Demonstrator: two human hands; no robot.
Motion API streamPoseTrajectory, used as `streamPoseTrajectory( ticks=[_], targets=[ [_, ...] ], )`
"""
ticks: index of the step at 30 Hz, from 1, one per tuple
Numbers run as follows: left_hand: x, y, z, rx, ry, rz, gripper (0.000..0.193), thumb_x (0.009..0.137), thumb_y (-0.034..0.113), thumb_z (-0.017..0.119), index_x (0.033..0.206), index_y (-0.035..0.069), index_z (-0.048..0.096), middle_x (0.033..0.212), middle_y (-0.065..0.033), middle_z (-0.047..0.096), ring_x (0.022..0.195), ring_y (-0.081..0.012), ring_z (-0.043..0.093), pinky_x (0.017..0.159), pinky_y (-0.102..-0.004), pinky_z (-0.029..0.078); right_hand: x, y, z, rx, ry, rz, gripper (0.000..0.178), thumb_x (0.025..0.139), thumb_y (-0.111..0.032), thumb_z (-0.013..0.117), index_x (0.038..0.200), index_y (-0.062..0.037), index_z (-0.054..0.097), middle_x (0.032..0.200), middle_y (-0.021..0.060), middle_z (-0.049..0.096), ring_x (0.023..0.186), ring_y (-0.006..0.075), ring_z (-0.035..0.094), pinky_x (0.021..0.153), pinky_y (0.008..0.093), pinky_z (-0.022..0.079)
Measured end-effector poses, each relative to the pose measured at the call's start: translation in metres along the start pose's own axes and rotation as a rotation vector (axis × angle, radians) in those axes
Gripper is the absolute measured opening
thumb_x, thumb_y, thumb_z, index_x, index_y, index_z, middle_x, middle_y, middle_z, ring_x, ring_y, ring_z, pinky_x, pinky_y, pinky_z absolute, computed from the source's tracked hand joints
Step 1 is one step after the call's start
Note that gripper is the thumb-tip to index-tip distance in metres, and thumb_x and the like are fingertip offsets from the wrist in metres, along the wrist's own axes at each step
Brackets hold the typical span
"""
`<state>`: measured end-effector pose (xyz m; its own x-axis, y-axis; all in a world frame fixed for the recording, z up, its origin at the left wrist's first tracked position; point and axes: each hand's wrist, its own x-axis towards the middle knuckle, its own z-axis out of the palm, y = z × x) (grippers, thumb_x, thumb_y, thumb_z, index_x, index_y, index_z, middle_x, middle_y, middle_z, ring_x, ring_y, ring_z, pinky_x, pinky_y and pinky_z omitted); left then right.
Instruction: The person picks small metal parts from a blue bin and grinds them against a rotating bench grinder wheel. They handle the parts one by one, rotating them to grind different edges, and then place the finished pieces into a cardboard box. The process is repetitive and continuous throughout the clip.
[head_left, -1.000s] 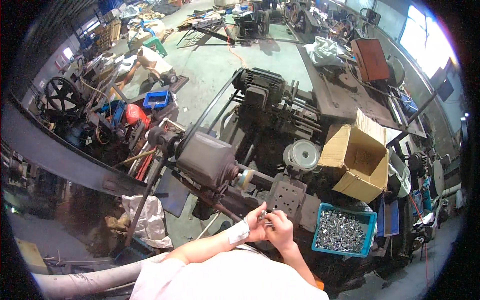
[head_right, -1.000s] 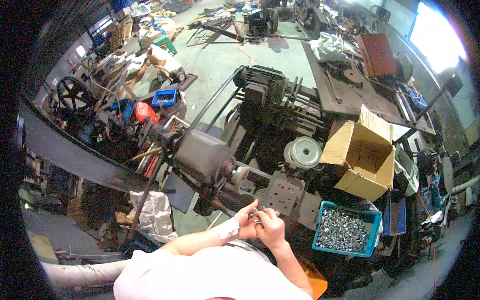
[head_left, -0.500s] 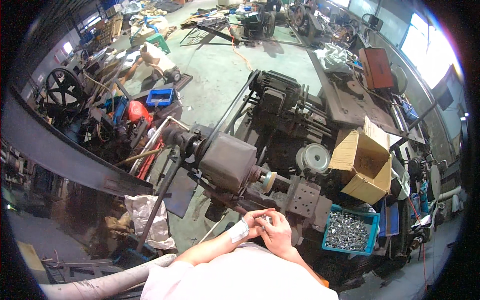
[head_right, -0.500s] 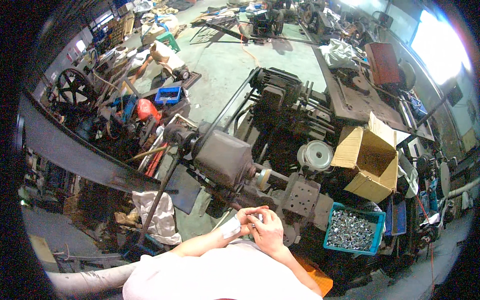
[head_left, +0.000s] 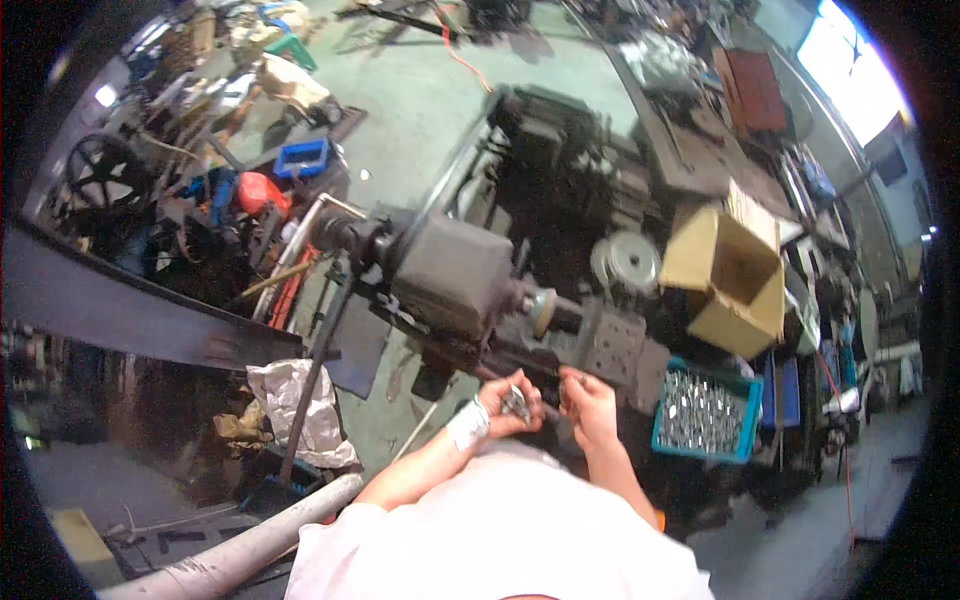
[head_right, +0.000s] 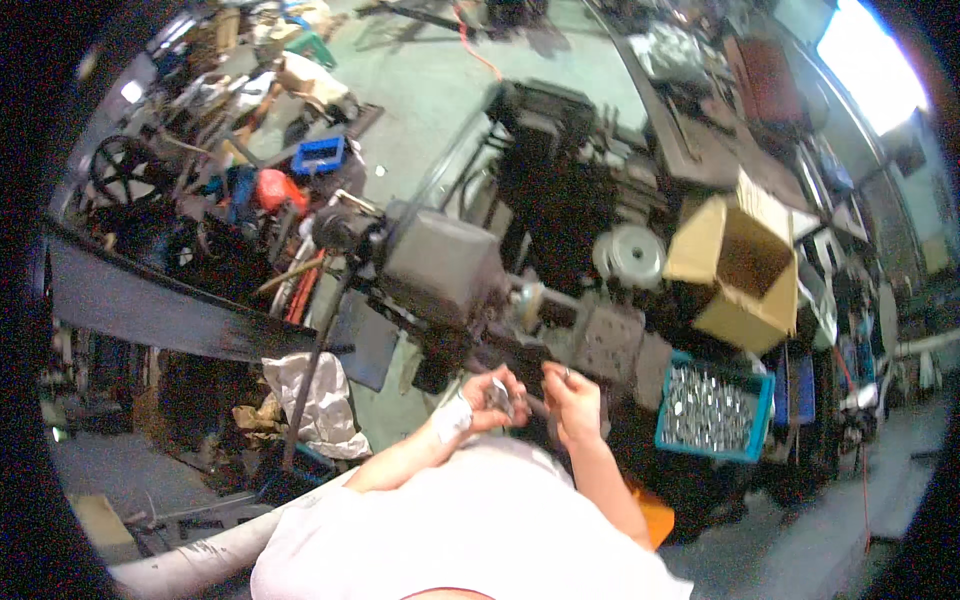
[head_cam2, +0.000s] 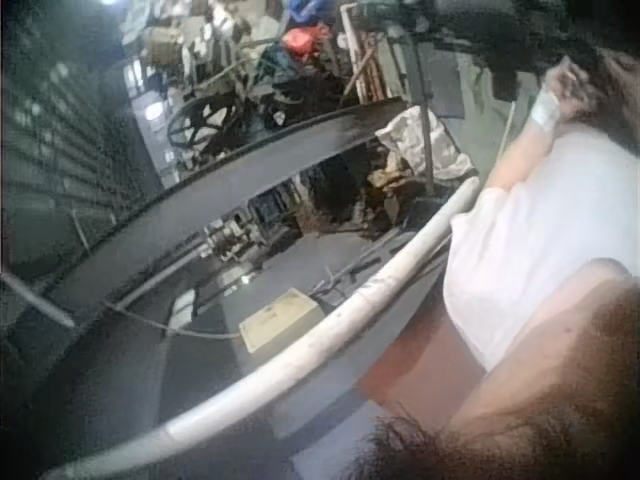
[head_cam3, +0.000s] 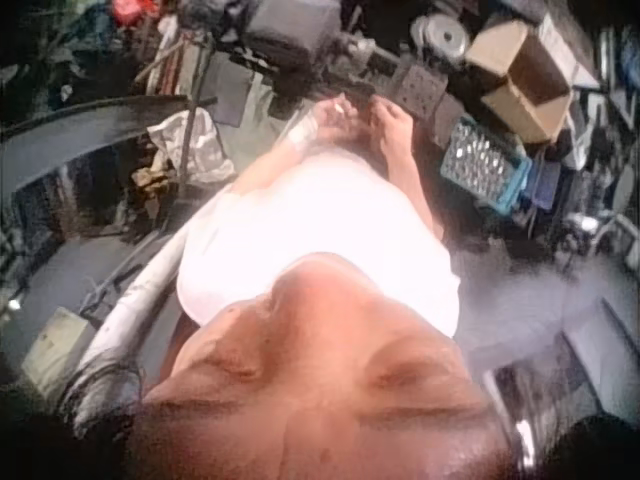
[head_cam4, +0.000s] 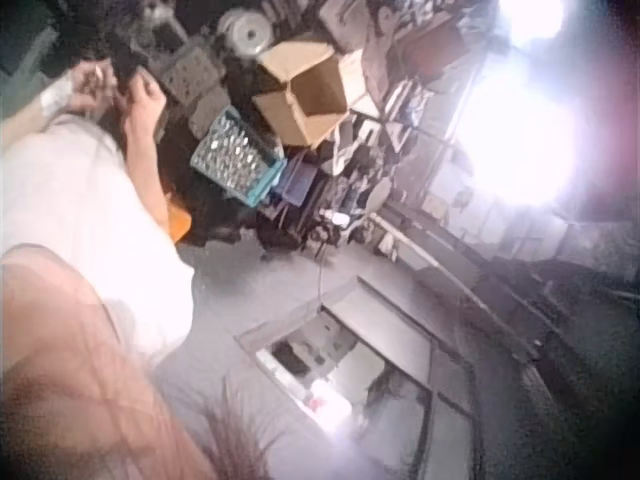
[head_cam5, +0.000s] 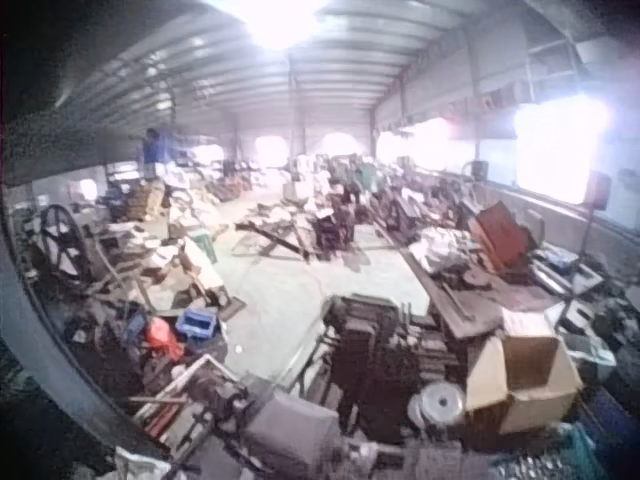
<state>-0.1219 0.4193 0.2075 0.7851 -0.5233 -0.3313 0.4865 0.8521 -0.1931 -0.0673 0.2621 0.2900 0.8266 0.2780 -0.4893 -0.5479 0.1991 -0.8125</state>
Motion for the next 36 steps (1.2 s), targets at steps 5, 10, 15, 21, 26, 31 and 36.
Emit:
streamPoseTrajectory(
  ticks=[5,10,15,21,26,31,36],
  targets=[
    [-0.007,0.002,0.012,0.241,0.101,0.148,0.021,0.08,0.019,0.056,0.099,0.011,0.055,0.091,-0.0077,0.06,0.079,-0.0255,0.059,0.059,-0.0361,0.049,0.01,0.005,-0.006,0.033,0.057,0.052,0.024,0.081,-0.017,0.058,0.098,0.0005,0.058,0.076,0.0039,0.059,0.061,0.0094,0.052,0.053,0.0212,0.041],
    [-0.007,-0.004,0.024,0.166,0.15,0.191,0.019,0.081,0.019,0.056,0.099,0.011,0.054,0.087,-0.0067,0.057,0.076,-0.0233,0.057,0.059,-0.0374,0.05,0.013,0.005,-0.005,0.163,0.021,0.081,0.023,0.082,-0.021,0.057,0.095,-0.0016,0.06,0.078,0.0029,0.06,0.064,0.0089,0.053,0.056,0.0213,0.042],
    [-0.002,0.002,0.025,0.43,0.157,0.051,0.02,0.081,0.023,0.057,0.094,0.009,0.055,0.072,-0.0032,0.05,0.063,-0.0182,0.052,0.05,-0.0332,0.045,0.02,0.013,-0.009,0.088,0.042,0.002,0.021,0.081,-0.019,0.058,0.09,-0.0014,0.062,0.077,0.002,0.06,0.063,0.0071,0.051,0.054,0.0196,0.04],
    [0.006,-0.01,0.047,0.803,0.376,0.281,0.028,0.076,0.017,0.063,0.099,0.004,0.055,0.075,-0.0024,0.057,0.055,-0.0106,0.053,0.043,-0.0223,0.04,0.018,0.014,0.001,-0.145,0.053,-0.19,0.018,0.079,-0.014,0.06,0.091,0.0,0.062,0.074,0.0011,0.059,0.061,0.005,0.05,0.054,0.018,0.038],
    [0.013,-0.014,0.047,1.03,0.454,0.473,0.023,0.074,0.014,0.067,0.09,0.001,0.06,0.067,0.0002,0.058,0.05,-0.0044,0.049,0.042,-0.019,0.038,0.027,0.023,-0.005,-0.432,0.019,-0.415,0.016,0.078,-0.01,0.06,0.09,0.0007,0.062,0.074,0.0019,0.059,0.063,0.0051,0.051,0.056,0.0188,0.041],
    [0.017,-0.011,0.039,1.138,0.483,0.566,0.02,0.073,0.014,0.067,0.087,0.001,0.061,0.065,0.0012,0.058,0.05,-0.0028,0.048,0.042,-0.0175,0.037,0.029,0.026,-0.002,-0.206,0.122,-0.19,0.014,0.076,-0.009,0.061,0.086,0.0012,0.062,0.07,0.0026,0.059,0.059,0.0066,0.052,0.053,0.0189,0.042],
    [0.022,-0.005,0.037,1.252,0.543,0.533,0.021,0.073,0.015,0.067,0.087,0.0,0.062,0.064,0.0019,0.057,0.05,-0.0025,0.048,0.041,-0.0175,0.037,0.042,0.029,-0.003,-0.296,0.111,-0.198,0.011,0.077,-0.007,0.06,0.083,0.0018,0.062,0.069,0.0023,0.059,0.056,0.0061,0.052,0.049,0.019,0.043]
  ],
)
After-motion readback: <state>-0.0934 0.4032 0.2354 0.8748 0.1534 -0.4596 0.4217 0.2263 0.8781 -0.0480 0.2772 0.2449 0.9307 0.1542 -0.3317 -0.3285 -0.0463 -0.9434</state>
